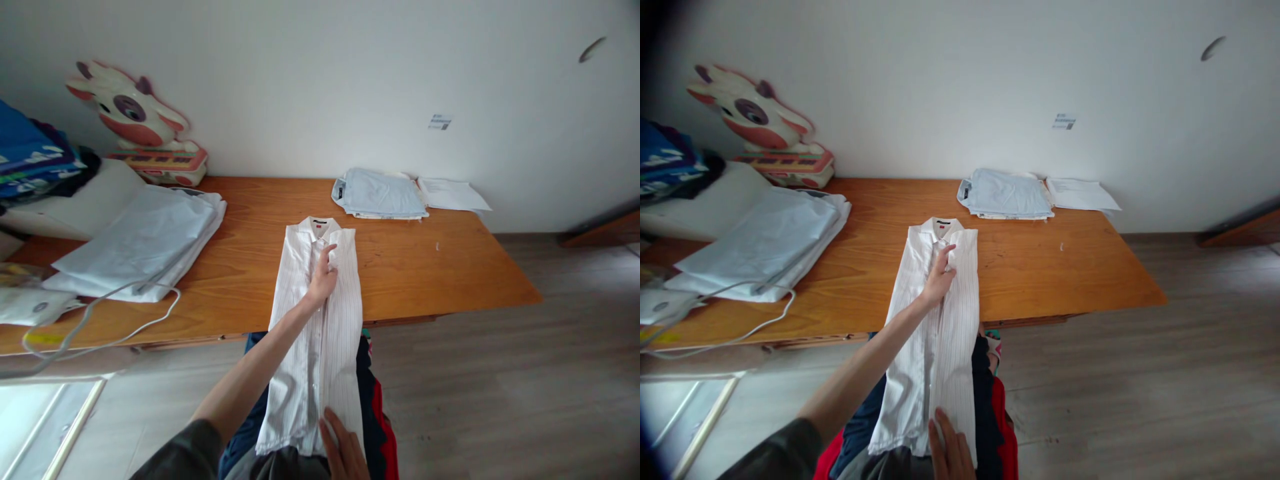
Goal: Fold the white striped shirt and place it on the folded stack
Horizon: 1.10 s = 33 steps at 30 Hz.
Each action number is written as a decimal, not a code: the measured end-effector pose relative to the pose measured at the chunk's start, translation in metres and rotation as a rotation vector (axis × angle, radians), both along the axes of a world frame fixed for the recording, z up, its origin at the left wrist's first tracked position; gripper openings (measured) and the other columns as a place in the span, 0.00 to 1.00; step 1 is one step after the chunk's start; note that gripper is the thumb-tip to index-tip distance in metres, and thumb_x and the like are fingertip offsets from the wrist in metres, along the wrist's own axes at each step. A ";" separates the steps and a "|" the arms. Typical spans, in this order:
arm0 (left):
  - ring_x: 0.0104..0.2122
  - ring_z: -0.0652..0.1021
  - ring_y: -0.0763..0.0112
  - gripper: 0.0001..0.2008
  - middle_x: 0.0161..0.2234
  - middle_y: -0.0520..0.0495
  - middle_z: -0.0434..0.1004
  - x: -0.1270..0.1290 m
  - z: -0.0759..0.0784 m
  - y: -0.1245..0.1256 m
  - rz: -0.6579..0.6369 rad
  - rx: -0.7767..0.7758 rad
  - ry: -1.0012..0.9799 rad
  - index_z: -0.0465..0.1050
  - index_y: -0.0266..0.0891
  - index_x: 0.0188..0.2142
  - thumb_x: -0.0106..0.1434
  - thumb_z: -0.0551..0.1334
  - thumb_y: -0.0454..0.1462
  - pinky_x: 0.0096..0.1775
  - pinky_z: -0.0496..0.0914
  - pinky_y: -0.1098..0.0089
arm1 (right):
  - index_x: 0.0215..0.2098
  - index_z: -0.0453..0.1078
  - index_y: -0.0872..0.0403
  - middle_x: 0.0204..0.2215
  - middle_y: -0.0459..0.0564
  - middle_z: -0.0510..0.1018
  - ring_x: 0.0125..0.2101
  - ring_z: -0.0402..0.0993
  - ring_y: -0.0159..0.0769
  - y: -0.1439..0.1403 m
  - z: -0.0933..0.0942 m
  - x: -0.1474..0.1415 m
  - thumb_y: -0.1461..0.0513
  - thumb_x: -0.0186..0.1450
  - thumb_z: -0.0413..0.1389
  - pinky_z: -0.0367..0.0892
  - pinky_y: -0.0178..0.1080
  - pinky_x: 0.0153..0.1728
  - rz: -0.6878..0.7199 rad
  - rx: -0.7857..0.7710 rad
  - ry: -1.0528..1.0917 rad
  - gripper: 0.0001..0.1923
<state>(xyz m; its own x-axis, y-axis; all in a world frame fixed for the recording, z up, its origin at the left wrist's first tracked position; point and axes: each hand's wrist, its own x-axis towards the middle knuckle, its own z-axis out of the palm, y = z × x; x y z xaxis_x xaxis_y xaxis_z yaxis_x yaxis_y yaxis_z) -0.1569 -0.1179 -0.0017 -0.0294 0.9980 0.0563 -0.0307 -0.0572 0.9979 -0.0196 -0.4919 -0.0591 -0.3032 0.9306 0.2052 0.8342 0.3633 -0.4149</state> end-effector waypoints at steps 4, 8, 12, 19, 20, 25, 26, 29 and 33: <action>0.56 0.80 0.57 0.26 0.56 0.44 0.82 -0.002 -0.004 0.001 -0.020 0.033 0.171 0.80 0.42 0.55 0.62 0.56 0.25 0.65 0.70 0.50 | 0.82 0.32 0.47 0.68 0.55 0.73 0.65 0.75 0.45 0.002 -0.013 0.002 0.77 0.69 0.44 0.78 0.45 0.58 0.117 -0.066 -0.001 0.49; 0.71 0.68 0.52 0.29 0.66 0.41 0.74 -0.002 0.001 0.000 0.072 0.092 0.185 0.74 0.43 0.62 0.65 0.56 0.25 0.70 0.63 0.45 | 0.82 0.40 0.53 0.72 0.57 0.67 0.69 0.69 0.45 0.004 -0.028 0.005 0.76 0.66 0.46 0.74 0.45 0.63 0.160 -0.070 -0.026 0.48; 0.76 0.59 0.57 0.25 0.75 0.44 0.60 -0.013 0.034 -0.028 0.152 0.386 0.266 0.71 0.48 0.63 0.72 0.55 0.27 0.73 0.59 0.43 | 0.78 0.55 0.56 0.71 0.60 0.69 0.64 0.76 0.48 0.007 -0.030 0.008 0.72 0.65 0.51 0.78 0.44 0.56 0.196 -0.014 -0.042 0.43; 0.75 0.62 0.54 0.17 0.68 0.44 0.73 -0.023 0.054 -0.090 -0.094 0.379 0.535 0.75 0.47 0.61 0.79 0.54 0.36 0.73 0.58 0.40 | 0.61 0.72 0.47 0.53 0.53 0.83 0.53 0.80 0.44 0.031 0.003 0.027 0.61 0.73 0.57 0.76 0.46 0.56 -0.103 -0.118 0.242 0.19; 0.76 0.59 0.53 0.18 0.70 0.44 0.71 -0.019 0.049 -0.089 -0.136 0.383 0.586 0.74 0.47 0.63 0.79 0.54 0.36 0.74 0.56 0.40 | 0.61 0.72 0.48 0.53 0.55 0.82 0.54 0.79 0.46 0.037 0.003 0.032 0.58 0.74 0.58 0.75 0.48 0.57 -0.223 -0.135 0.281 0.18; 0.78 0.53 0.50 0.24 0.74 0.40 0.64 0.007 0.024 -0.056 -0.327 0.441 0.743 0.67 0.42 0.71 0.79 0.53 0.40 0.76 0.45 0.41 | 0.59 0.74 0.53 0.48 0.58 0.85 0.48 0.83 0.50 0.058 0.009 0.042 0.48 0.72 0.59 0.78 0.46 0.50 -0.419 -0.559 0.470 0.24; 0.78 0.52 0.48 0.26 0.74 0.38 0.63 0.011 0.018 -0.049 -0.327 0.432 0.753 0.66 0.40 0.72 0.78 0.54 0.41 0.76 0.44 0.41 | 0.57 0.76 0.53 0.46 0.58 0.86 0.47 0.84 0.51 0.058 0.014 0.042 0.47 0.71 0.59 0.78 0.46 0.48 -0.388 -0.661 0.529 0.24; 0.78 0.51 0.43 0.30 0.76 0.34 0.58 0.019 0.002 -0.035 -0.290 0.402 0.767 0.62 0.35 0.74 0.76 0.56 0.43 0.76 0.41 0.40 | 0.55 0.80 0.55 0.46 0.59 0.87 0.48 0.84 0.54 0.052 0.035 0.040 0.43 0.70 0.60 0.78 0.48 0.49 -0.303 -0.872 0.787 0.27; 0.78 0.49 0.44 0.31 0.77 0.35 0.55 0.022 -0.010 -0.032 -0.287 0.419 0.790 0.59 0.35 0.75 0.77 0.54 0.43 0.76 0.39 0.41 | 0.56 0.80 0.55 0.48 0.59 0.86 0.50 0.83 0.55 0.041 0.045 0.046 0.40 0.68 0.61 0.77 0.49 0.51 -0.322 -0.933 0.951 0.32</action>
<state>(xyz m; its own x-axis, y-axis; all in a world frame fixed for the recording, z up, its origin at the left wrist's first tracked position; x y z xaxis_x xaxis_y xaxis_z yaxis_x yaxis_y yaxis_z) -0.1354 -0.1498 -0.0120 0.4148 0.8549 0.3117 0.5779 -0.5121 0.6354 0.0267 -0.4511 -0.0146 -0.1452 0.8388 -0.5248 0.0862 -0.5177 -0.8512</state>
